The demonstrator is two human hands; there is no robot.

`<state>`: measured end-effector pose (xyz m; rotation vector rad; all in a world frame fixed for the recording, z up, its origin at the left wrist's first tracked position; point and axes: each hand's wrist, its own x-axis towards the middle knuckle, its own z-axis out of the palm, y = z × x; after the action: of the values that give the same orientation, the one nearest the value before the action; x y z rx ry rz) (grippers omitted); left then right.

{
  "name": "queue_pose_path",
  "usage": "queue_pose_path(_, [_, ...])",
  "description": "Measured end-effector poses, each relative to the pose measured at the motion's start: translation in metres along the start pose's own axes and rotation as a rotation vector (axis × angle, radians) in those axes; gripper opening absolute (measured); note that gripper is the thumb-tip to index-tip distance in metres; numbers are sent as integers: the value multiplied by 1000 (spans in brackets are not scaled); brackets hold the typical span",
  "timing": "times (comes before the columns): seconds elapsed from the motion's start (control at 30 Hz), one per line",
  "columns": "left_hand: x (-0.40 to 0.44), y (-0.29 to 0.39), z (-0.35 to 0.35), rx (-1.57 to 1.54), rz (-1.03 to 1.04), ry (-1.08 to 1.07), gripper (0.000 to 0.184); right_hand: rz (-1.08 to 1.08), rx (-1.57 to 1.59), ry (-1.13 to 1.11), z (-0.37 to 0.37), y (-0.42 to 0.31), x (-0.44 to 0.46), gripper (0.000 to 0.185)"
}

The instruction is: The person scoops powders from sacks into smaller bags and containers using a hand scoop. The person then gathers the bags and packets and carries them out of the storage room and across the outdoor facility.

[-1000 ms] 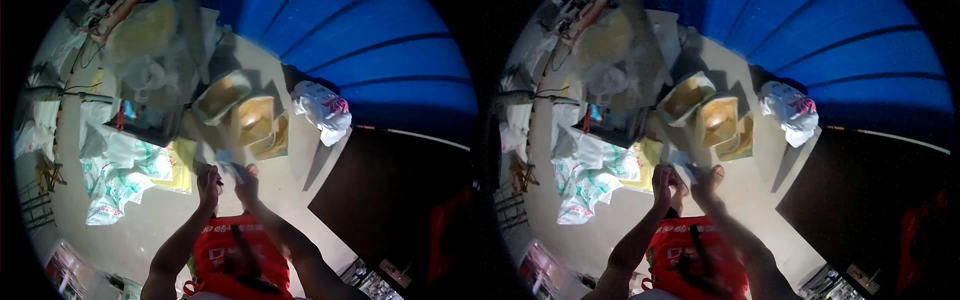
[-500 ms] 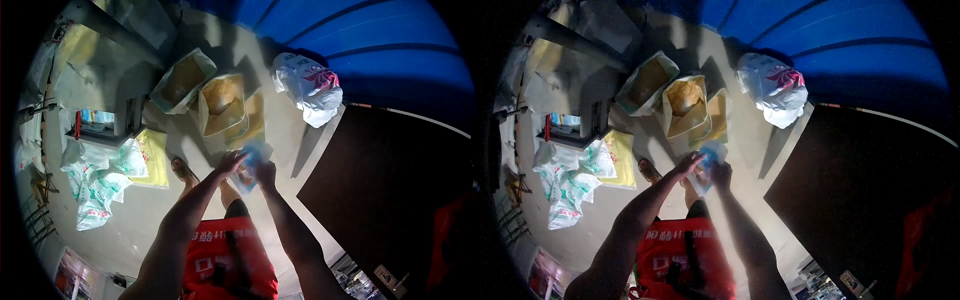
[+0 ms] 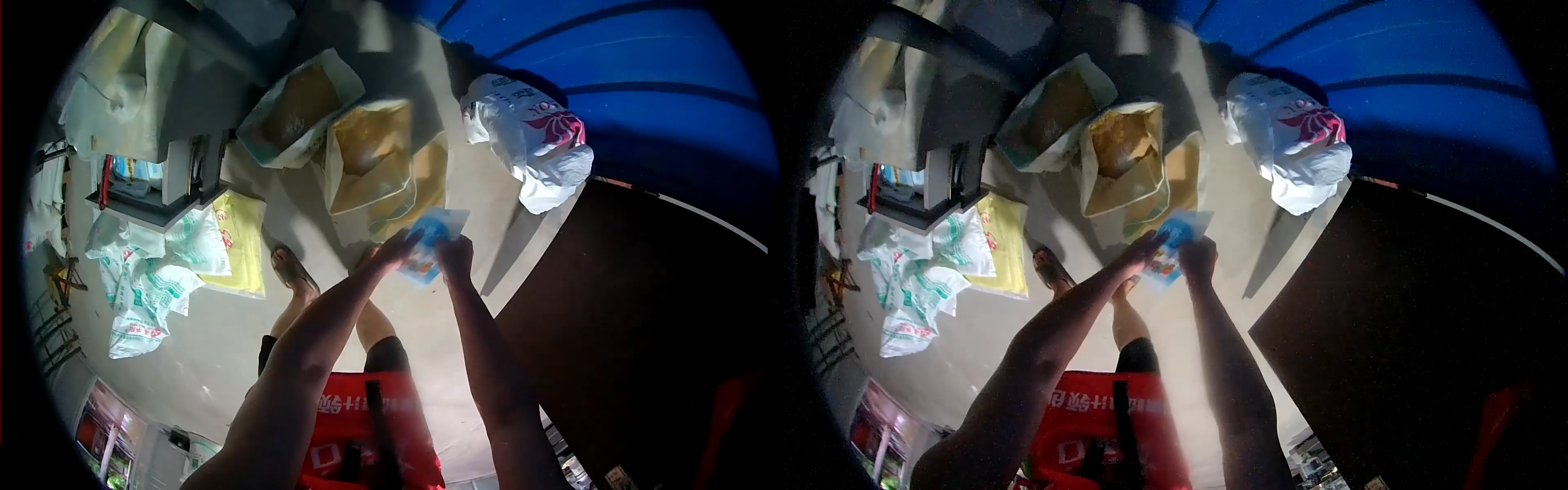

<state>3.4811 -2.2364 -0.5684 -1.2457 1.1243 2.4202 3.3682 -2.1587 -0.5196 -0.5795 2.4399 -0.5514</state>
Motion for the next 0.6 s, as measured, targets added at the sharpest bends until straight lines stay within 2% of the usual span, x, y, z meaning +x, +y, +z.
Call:
queue_pose_path(0.1, [18,-11,-2,37,-38,27,52,21,97,-8,14,18,14,25])
queue_pose_path(0.2, [22,-10,-3,118,-3,26,50,169,135,-66,22,34,26,27])
queue_pose_path(0.27, [26,-9,-5,178,40,1,50,164,194,-68,27,46,32,27])
queue_pose_path(0.4, [44,-24,-6,235,-3,12,52,100,226,-90,46,81,49,24])
queue_pose_path(0.5, [53,-35,-7,319,11,38,53,310,300,-207,27,48,47,23])
queue_pose_path(0.6, [60,-42,-7,360,9,42,55,341,302,-165,30,51,50,21])
